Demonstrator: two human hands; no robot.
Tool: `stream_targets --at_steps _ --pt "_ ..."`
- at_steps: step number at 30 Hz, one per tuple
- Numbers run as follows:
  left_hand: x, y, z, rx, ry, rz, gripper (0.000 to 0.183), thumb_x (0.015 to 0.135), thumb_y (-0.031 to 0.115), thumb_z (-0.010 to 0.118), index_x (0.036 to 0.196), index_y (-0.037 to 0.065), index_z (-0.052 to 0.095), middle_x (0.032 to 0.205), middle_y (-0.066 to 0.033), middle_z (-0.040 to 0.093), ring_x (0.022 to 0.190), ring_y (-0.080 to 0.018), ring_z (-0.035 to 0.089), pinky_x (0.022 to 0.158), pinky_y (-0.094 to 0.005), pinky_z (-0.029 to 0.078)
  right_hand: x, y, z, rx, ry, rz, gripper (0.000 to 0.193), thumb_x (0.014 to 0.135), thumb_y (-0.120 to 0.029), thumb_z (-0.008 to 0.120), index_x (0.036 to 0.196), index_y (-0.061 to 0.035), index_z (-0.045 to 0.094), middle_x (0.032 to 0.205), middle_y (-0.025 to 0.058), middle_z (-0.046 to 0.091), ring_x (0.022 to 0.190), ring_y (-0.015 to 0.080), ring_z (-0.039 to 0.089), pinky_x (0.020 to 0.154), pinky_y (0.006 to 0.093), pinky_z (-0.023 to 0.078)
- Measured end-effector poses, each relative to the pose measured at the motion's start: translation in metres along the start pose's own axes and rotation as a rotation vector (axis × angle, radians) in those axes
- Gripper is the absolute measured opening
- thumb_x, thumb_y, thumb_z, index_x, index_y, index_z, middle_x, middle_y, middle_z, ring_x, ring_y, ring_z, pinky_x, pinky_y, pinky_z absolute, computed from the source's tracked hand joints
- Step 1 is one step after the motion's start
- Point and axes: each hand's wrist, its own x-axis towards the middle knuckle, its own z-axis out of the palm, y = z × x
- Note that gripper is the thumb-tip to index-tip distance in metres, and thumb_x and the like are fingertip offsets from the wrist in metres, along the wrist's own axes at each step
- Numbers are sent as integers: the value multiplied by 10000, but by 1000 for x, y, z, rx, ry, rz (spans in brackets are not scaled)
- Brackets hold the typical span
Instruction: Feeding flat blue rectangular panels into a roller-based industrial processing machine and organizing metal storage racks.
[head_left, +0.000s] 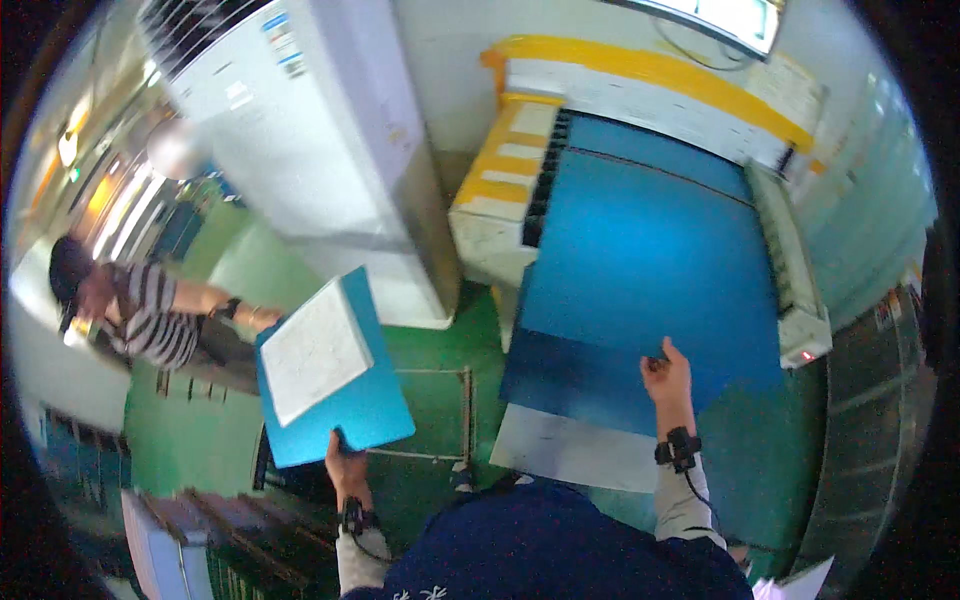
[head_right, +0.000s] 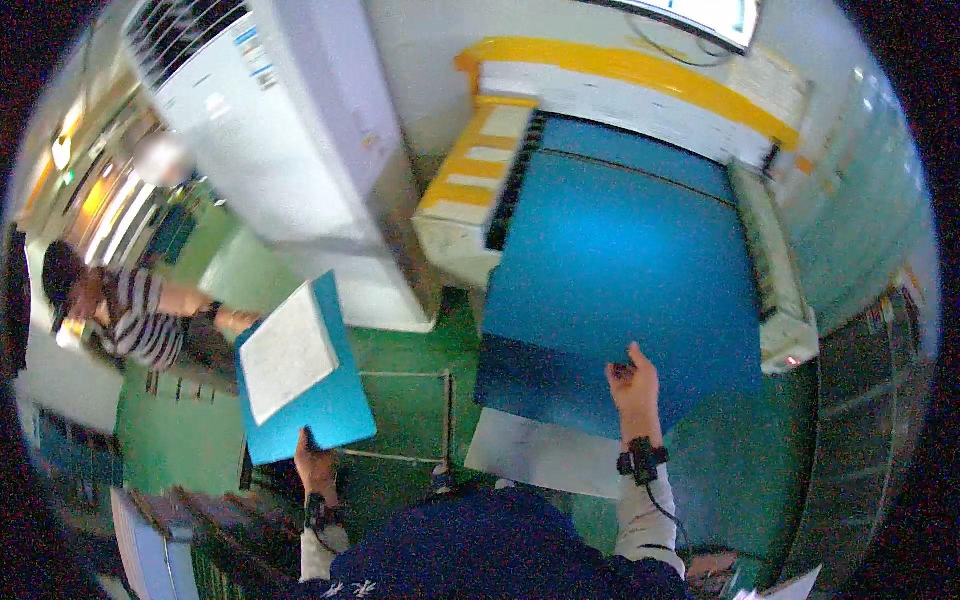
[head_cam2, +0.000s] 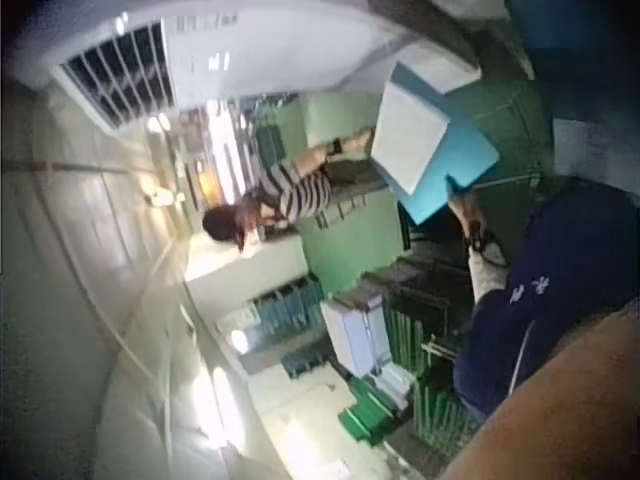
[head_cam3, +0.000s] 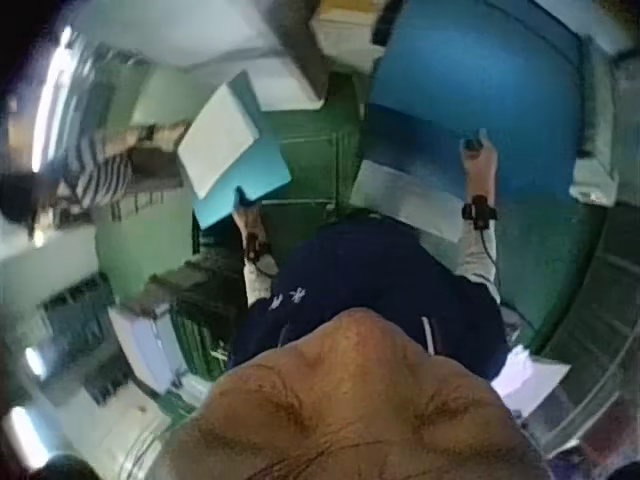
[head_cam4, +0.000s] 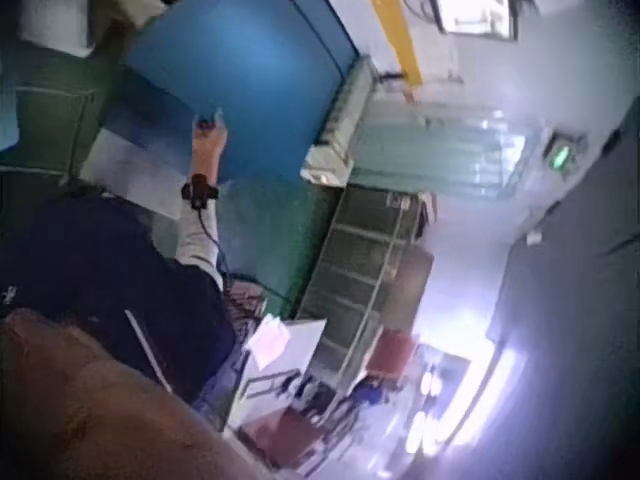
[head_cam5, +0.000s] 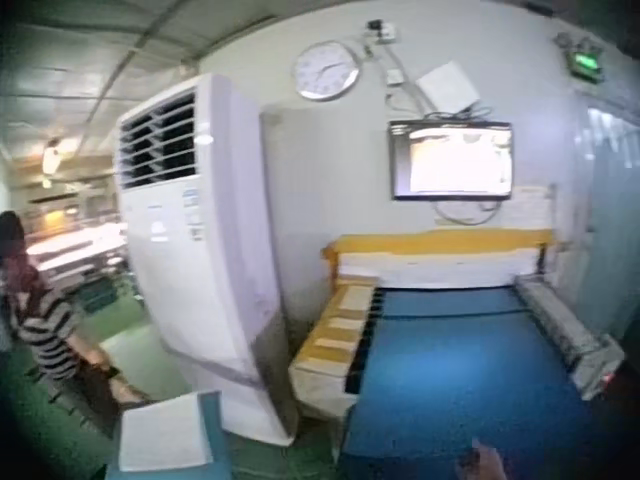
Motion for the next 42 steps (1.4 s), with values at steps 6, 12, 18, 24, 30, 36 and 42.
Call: stream_targets --at_steps 6,12,18,24,30,36,42 --pt "-27 11 -35 219 -89 -3 402 931 321 578 1195 20 544 1162 -124 584 1052 -293 548 932 -466 435 -6 6 17 36 21 46 182 857 -211 687 855 -77 565 789 88 581 678 241 559 622 385 516" --pt "-48 20 15 126 -164 -84 479 900 360 605 1223 15 521 1207 -141 564 1111 -329 519 971 -499 393 -6 2 18 22 -23 20 221 857 -208 689 897 -60 530 758 82 553 630 260 571 634 402 528" --pt "-52 18 40 192 -136 -100 492 898 356 606 1243 23 499 1230 -138 546 1123 -341 512 979 -514 387 -2 5 19 44 -18 49 257 851 -186 697 952 -49 504 788 93 529 605 273 565 633 432 537" --pt "-53 0 70 220 -178 -110 407 912 329 592 1167 14 560 1147 -132 594 1085 -305 546 945 -500 427 -2 7 22 50 -36 78 254 850 -172 698 953 -41 507 792 96 520 654 264 563 629 431 541" --pt "-56 -21 97 229 -249 -231 349 964 307 513 1110 -4 578 1050 -139 623 958 -289 589 899 -451 460 -2 -1 23 9 -60 58 233 863 -175 680 983 -37 534 894 108 545 726 254 548 707 423 518" --pt "-66 -40 125 358 -281 -224 248 884 297 620 1018 91 646 1023 -106 653 979 -307 599 876 -479 466 4 -2 30 10 -18 67 240 867 -171 674 997 -20 539 961 134 553 819 265 548 780 432 497" --pt "-62 -50 142 394 -337 -271 283 881 271 625 1024 27 635 1053 -117 643 1008 -291 591 894 -460 475 9 -7 27 34 -98 88 288 859 -193 692 1010 -7 532 963 152 544 797 272 553 790 443 501"
